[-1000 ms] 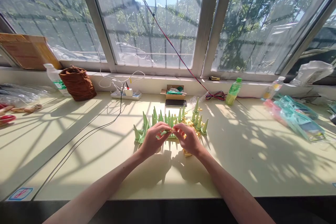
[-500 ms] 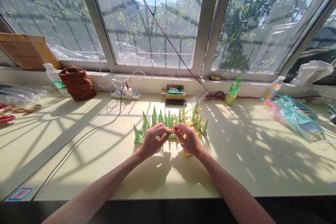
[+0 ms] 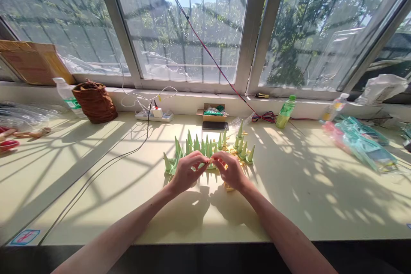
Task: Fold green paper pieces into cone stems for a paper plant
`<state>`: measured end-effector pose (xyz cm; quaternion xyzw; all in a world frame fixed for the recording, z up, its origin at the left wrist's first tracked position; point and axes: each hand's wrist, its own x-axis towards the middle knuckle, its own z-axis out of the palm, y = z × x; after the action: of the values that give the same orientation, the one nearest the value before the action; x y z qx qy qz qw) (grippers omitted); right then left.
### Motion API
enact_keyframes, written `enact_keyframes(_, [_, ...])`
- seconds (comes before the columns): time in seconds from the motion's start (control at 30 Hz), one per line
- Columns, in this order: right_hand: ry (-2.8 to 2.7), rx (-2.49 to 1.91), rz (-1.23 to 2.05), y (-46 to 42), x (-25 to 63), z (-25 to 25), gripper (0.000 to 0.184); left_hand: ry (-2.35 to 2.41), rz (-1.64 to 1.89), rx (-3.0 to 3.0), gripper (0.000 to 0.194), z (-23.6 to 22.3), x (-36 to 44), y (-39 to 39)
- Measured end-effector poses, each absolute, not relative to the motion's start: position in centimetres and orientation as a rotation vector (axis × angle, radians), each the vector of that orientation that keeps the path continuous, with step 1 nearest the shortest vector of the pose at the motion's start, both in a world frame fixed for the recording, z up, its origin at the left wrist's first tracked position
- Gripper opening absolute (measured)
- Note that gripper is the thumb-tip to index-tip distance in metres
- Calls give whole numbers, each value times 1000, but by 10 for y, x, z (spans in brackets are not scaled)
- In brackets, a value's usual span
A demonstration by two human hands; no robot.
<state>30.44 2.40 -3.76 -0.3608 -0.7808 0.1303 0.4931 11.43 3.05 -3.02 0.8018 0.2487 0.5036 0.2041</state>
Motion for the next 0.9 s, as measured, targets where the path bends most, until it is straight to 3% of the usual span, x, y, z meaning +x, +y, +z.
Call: enact_keyframes(0.9, [-1949,-937,328,24,307,-36,16,695,1383,2277,9,-34,116,31])
